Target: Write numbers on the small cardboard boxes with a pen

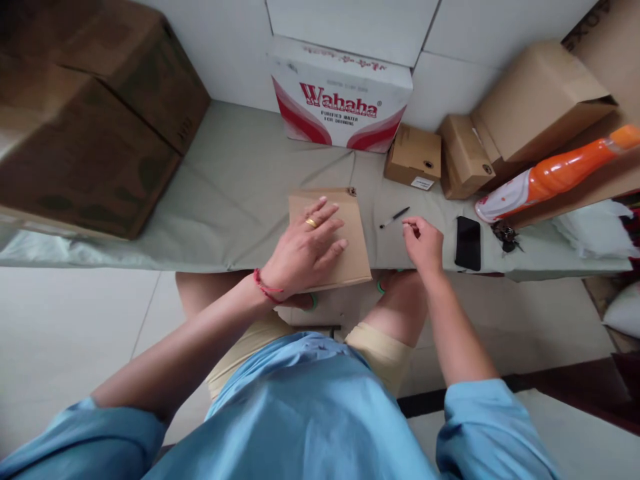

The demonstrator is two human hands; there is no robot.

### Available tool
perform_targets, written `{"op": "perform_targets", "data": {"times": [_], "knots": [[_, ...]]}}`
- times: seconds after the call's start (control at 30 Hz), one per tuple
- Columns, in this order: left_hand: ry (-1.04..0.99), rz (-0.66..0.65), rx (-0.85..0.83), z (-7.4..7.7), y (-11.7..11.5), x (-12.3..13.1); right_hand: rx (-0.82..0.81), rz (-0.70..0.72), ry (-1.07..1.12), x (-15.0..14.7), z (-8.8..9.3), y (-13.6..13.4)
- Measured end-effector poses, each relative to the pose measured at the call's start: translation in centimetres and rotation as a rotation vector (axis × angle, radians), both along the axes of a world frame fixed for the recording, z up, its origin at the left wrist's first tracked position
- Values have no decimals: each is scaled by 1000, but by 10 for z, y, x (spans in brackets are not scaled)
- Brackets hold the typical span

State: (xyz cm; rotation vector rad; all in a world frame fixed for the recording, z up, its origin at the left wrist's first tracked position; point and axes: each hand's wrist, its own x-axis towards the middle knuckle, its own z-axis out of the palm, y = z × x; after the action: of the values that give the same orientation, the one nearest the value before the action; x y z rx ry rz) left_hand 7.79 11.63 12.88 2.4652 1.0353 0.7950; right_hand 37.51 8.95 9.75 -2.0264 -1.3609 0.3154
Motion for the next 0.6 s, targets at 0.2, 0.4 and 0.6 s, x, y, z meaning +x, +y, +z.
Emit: {"op": "perform_targets", "data": {"times": [0.2, 0.4, 0.6], "knots": [[317, 4, -9, -2, -11, 16, -553, 229, -597, 8, -13, 60], [353, 4, 48, -5, -14, 16, -630, 343, -765, 5, -15, 75], [339, 13, 67, -6, -14, 16, -126, 131, -94, 27, 1, 85]]}}
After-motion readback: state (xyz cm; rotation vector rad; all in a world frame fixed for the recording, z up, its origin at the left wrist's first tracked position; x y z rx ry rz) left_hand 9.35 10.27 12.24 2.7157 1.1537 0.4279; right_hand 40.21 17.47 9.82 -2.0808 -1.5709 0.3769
